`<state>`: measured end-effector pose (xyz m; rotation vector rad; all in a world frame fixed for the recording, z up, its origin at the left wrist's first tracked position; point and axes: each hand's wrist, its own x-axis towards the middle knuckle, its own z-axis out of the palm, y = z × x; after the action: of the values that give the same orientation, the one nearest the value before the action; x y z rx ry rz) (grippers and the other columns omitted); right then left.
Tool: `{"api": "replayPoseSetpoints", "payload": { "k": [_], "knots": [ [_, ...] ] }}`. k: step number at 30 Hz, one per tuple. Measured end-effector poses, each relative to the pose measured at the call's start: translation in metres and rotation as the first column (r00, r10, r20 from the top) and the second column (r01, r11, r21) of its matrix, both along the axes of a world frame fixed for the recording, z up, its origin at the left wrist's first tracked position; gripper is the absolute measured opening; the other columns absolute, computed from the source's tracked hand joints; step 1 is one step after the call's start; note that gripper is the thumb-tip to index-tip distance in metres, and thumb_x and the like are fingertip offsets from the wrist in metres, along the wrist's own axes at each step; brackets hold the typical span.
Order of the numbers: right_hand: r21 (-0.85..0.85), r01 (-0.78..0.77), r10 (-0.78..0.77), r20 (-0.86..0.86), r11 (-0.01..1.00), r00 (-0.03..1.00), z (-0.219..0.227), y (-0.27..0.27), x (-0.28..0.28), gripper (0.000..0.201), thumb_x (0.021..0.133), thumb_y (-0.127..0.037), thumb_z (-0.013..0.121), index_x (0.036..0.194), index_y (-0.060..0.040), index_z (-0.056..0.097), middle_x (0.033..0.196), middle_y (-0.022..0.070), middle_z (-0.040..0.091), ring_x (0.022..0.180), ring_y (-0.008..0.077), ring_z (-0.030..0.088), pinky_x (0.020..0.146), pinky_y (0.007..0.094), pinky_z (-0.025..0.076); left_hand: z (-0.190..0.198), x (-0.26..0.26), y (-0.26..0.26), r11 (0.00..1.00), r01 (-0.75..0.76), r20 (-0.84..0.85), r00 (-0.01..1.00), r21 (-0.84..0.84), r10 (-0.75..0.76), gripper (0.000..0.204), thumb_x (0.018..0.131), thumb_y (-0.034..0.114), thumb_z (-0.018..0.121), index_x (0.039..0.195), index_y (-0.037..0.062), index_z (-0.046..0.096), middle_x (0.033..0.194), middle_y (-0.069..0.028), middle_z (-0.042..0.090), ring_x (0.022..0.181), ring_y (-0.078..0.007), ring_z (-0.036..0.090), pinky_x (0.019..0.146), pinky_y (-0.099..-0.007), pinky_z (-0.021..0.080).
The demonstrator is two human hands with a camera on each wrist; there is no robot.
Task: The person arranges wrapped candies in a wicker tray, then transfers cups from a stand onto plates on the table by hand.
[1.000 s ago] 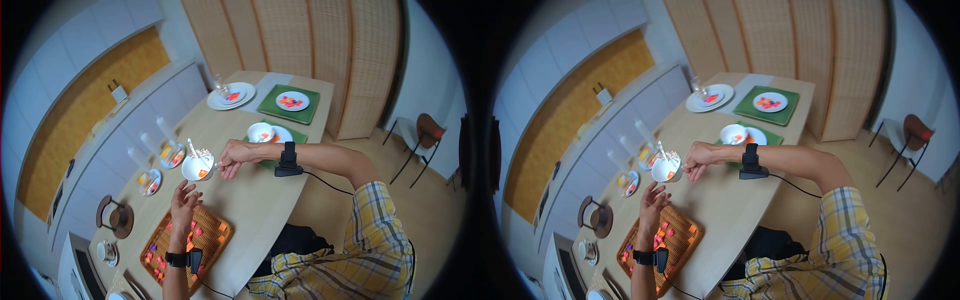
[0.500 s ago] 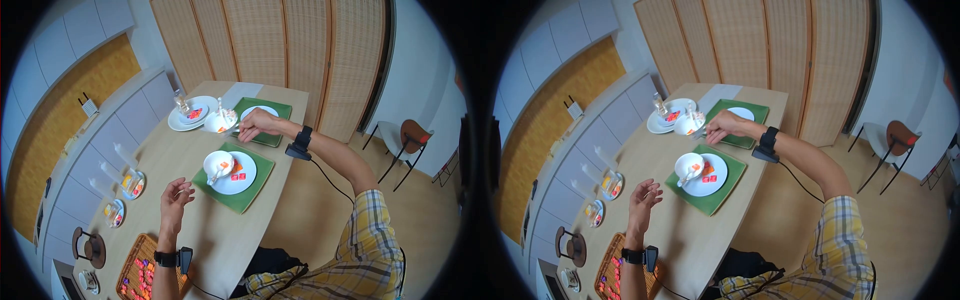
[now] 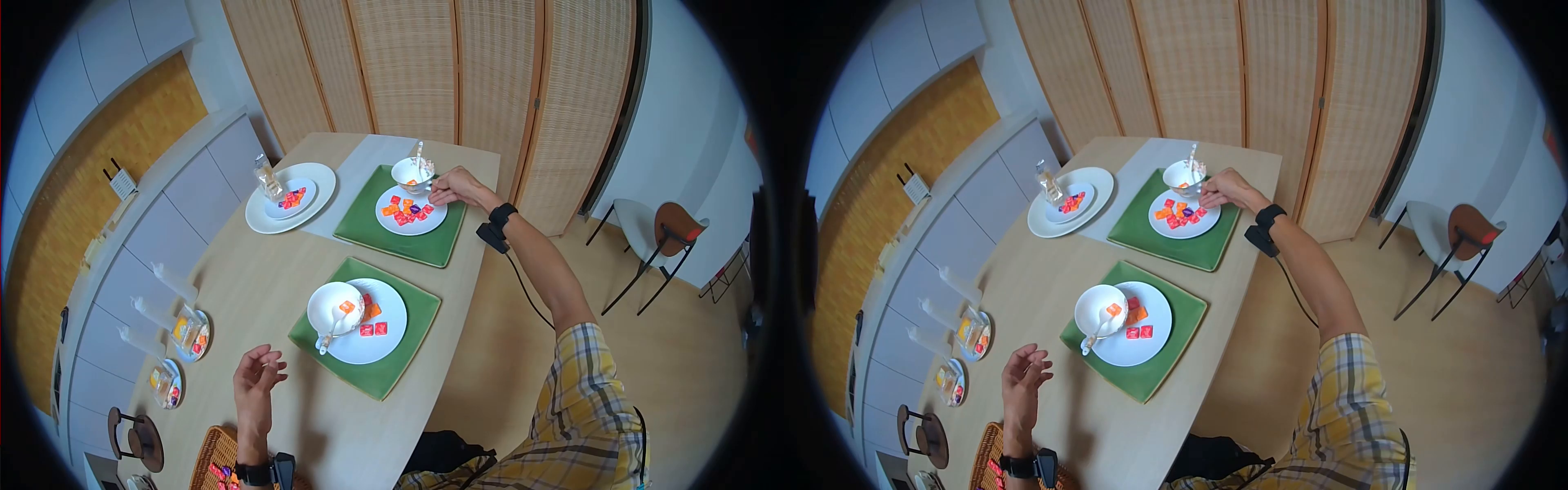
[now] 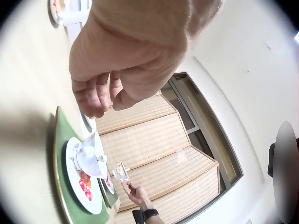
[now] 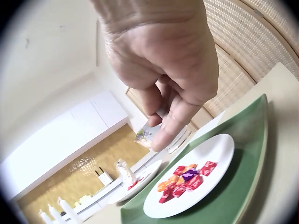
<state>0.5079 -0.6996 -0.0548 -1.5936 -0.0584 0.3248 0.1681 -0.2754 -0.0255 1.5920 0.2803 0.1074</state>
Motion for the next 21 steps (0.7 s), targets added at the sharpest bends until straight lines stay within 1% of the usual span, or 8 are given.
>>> {"api": "replayPoseSetpoints", "payload": {
  "k": [5,7,9,13,15,18,21],
  "knots": [
    [-0.026,0.028,-0.028,-0.012,0.999,1.0,-0.015,-0.003,0.007,0.02,0.089,-0.005,0.05,0.091,0.0141,0.057,0.089,0.0269,0.063,0.08,0.0314,0.068,0.072,0.0334,0.059,-0.004,-0.004,0.011,1.0,-0.015,-0.021,1.0,-0.002,0.015,0.024,0.089,0.006,0.056,0.112,0.0016,0.051,0.1,-0.0061,0.061,0.087,-0.0157,0.059,0.074,-0.0277,0.049],
    [-0.03,0.026,-0.026,-0.013,0.999,1.0,-0.014,-0.004,0.006,0.02,0.09,-0.005,0.051,0.091,0.0139,0.057,0.089,0.0268,0.063,0.08,0.0312,0.068,0.071,0.0333,0.059,-0.005,-0.005,0.013,1.0,-0.014,-0.028,1.0,0.004,0.014,0.023,0.09,0.006,0.055,0.112,0.0028,0.051,0.101,-0.0054,0.06,0.087,-0.0148,0.059,0.074,-0.0272,0.049],
    [-0.032,0.025,-0.025,-0.015,0.999,1.0,-0.015,-0.005,0.003,0.02,0.09,-0.005,0.051,0.091,0.0138,0.057,0.089,0.0268,0.063,0.08,0.0311,0.068,0.071,0.0332,0.059,-0.007,-0.007,0.016,0.999,-0.03,-0.022,0.999,-0.02,0.03,0.023,0.089,0.006,0.058,0.111,0.0009,0.052,0.099,-0.0064,0.061,0.086,-0.0163,0.06,0.073,-0.0278,0.049],
    [-0.038,0.013,-0.014,-0.03,0.999,0.999,-0.018,-0.005,0.003,0.02,0.09,-0.006,0.051,0.09,0.0131,0.057,0.088,0.0264,0.063,0.079,0.0306,0.068,0.07,0.0329,0.059,-0.015,-0.007,0.021,0.999,-0.032,-0.023,0.999,-0.028,0.031,0.023,0.089,0.006,0.057,0.111,0.0011,0.052,0.099,-0.0064,0.061,0.086,-0.0162,0.06,0.073,-0.0277,0.049],
    [-0.042,0.008,-0.009,-0.033,0.999,0.999,-0.018,-0.005,0.002,0.02,0.09,-0.006,0.051,0.089,0.0128,0.057,0.088,0.0263,0.063,0.079,0.0304,0.068,0.07,0.0329,0.059,-0.016,-0.008,0.023,1.0,-0.018,-0.041,0.999,-0.014,0.018,0.024,0.089,0.007,0.056,0.112,0.0034,0.051,0.1,-0.005,0.06,0.087,-0.015,0.059,0.074,-0.0273,0.049],
    [-0.026,0.027,-0.028,-0.037,0.999,0.999,-0.018,-0.007,0.0,0.021,0.09,-0.007,0.052,0.089,0.0128,0.057,0.087,0.0265,0.064,0.077,0.03,0.068,0.07,0.0329,0.059,-0.018,-0.01,0.023,0.999,-0.018,-0.044,0.999,-0.032,0.016,0.024,0.089,0.007,0.057,0.112,0.0038,0.051,0.099,-0.0043,0.061,0.086,-0.0149,0.059,0.074,-0.0271,0.049],
    [-0.029,0.024,-0.025,-0.034,0.999,0.999,-0.022,-0.008,0.003,0.021,0.09,-0.008,0.052,0.089,0.0128,0.057,0.087,0.0266,0.064,0.076,0.0299,0.068,0.069,0.0331,0.059,-0.02,-0.01,0.022,0.999,-0.033,-0.046,0.998,-0.036,0.031,0.024,0.088,0.006,0.058,0.111,0.0012,0.052,0.099,-0.0063,0.061,0.086,-0.0162,0.06,0.072,-0.0279,0.049]
  ]
}}
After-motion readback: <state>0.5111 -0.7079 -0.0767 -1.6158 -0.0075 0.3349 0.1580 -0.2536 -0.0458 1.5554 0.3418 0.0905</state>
